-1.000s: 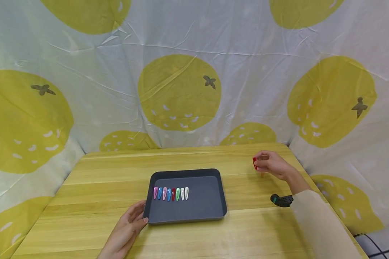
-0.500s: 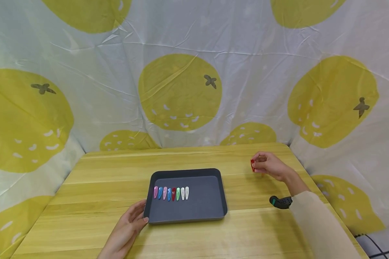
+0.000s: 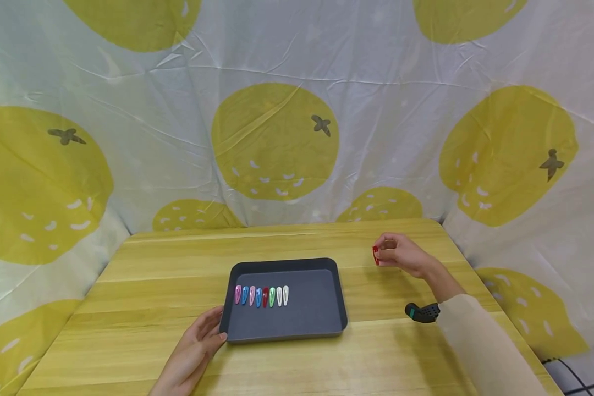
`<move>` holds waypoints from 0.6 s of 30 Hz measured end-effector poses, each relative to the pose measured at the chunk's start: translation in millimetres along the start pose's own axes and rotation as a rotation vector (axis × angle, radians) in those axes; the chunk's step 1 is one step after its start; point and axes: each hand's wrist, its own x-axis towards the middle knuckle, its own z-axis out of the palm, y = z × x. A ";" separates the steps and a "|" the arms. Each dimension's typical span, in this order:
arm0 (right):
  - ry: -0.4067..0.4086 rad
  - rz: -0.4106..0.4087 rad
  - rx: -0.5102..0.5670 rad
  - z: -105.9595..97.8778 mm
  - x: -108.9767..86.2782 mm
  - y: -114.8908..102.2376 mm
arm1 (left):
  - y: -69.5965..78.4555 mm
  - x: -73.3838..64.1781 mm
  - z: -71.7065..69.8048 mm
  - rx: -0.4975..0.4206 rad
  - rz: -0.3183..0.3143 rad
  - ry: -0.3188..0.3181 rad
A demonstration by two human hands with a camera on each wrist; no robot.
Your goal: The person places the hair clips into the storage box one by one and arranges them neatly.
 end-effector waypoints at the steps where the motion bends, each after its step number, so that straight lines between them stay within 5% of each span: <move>1: -0.001 -0.002 0.000 1.5 0.5 -0.2 | 0.0 0.0 0.1 0.000 0.000 0.001; 18: -0.005 -0.017 -0.004 31.5 11.2 -3.1 | 0.3 1.7 0.2 0.000 -0.012 0.012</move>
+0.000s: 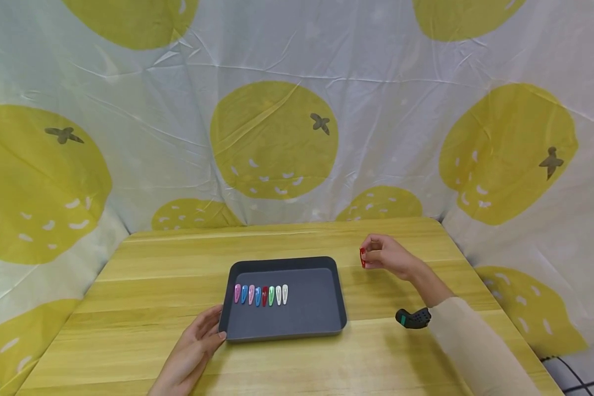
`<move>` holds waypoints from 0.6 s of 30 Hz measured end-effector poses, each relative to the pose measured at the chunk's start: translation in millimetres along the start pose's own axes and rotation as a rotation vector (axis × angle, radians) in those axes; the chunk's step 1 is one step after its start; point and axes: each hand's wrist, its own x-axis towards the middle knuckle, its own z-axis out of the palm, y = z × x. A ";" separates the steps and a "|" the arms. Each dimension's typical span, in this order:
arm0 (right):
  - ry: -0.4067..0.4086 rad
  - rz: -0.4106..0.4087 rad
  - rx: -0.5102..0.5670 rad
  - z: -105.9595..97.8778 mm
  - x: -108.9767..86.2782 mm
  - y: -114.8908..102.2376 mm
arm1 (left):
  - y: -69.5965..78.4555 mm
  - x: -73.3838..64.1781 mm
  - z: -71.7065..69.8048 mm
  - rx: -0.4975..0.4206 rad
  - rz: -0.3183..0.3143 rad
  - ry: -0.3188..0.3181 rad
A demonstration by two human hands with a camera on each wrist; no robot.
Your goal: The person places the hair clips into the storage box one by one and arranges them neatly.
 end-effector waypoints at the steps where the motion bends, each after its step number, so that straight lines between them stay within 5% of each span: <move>1: 0.000 0.000 0.002 2.0 0.9 -0.8 | 0.5 0.1 0.1 0.000 -0.002 0.001; 18: -0.011 -0.017 0.037 41.3 12.9 -11.0 | 0.7 -0.6 -0.4 -0.007 0.003 -0.005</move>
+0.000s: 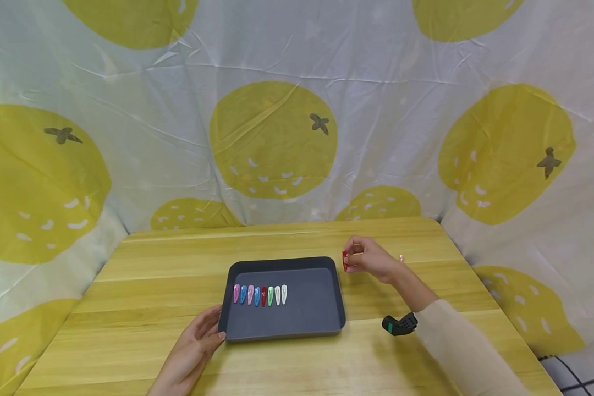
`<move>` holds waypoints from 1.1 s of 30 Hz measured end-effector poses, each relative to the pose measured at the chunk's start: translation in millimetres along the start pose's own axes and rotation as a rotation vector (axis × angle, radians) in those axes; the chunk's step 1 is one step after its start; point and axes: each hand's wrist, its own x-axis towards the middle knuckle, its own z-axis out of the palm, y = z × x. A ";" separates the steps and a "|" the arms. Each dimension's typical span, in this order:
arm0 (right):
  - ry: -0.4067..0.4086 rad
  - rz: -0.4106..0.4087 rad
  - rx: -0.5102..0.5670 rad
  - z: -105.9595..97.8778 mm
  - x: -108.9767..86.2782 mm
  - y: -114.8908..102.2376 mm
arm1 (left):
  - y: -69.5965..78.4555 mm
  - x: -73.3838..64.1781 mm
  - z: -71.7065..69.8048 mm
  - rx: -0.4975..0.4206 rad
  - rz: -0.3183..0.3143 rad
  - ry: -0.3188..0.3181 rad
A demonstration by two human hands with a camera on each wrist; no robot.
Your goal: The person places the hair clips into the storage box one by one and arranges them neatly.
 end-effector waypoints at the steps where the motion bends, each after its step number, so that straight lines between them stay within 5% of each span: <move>1: -0.004 -0.001 -0.003 2.7 0.7 0.0 | -0.4 0.1 -0.1 0.000 -0.001 0.001; 20: -0.026 0.012 0.004 44.5 16.7 -7.9 | -2.2 0.9 -0.8 0.008 0.002 0.006; 33: -0.182 0.047 -0.058 78.9 35.3 -15.9 | -2.9 2.3 -1.4 0.012 -0.003 0.010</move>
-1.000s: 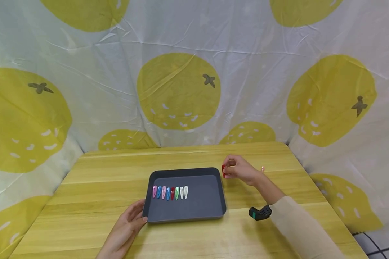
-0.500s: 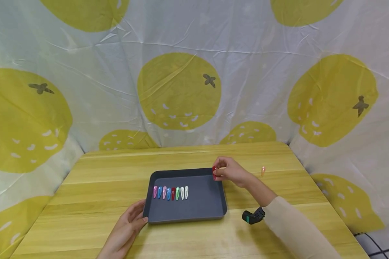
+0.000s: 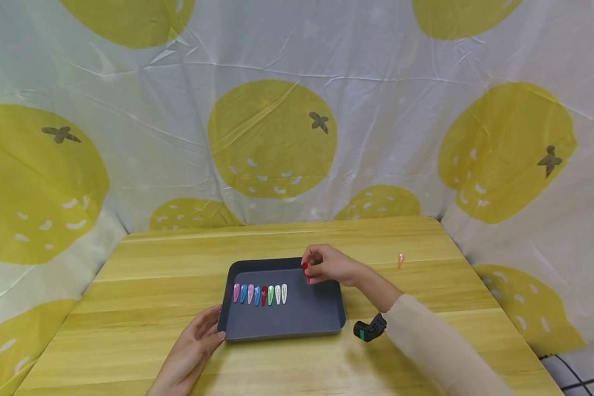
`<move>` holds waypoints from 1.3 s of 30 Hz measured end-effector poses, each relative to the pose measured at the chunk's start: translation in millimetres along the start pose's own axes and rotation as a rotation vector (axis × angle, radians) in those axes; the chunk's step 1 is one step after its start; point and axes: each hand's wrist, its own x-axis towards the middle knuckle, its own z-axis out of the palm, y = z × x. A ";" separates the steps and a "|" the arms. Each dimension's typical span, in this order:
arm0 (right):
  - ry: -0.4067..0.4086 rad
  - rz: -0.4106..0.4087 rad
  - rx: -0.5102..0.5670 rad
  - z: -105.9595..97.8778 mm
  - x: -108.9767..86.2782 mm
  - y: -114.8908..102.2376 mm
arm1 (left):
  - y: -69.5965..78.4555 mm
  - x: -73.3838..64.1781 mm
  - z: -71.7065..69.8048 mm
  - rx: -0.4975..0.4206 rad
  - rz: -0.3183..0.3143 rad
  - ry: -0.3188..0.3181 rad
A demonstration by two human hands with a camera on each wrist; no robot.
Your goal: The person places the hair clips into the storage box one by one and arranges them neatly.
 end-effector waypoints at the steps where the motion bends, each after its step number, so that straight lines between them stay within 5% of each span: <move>1: -0.004 0.000 -0.004 2.2 1.8 -0.6 | 0.1 0.1 0.0 0.000 -0.002 0.000; 11: -0.007 0.058 -0.051 19.7 19.6 3.2 | -0.2 0.7 -0.2 -0.005 -0.003 0.004; 18: -0.021 0.116 -0.178 31.8 29.0 7.7 | -0.1 0.5 -0.1 -0.011 -0.001 0.001; 28: -0.014 0.106 -0.269 40.7 29.7 7.1 | 0.3 -0.9 0.6 0.002 0.012 0.004; 39: 0.021 -0.013 -0.707 45.3 28.6 10.2 | -0.5 0.5 1.0 0.009 0.006 0.011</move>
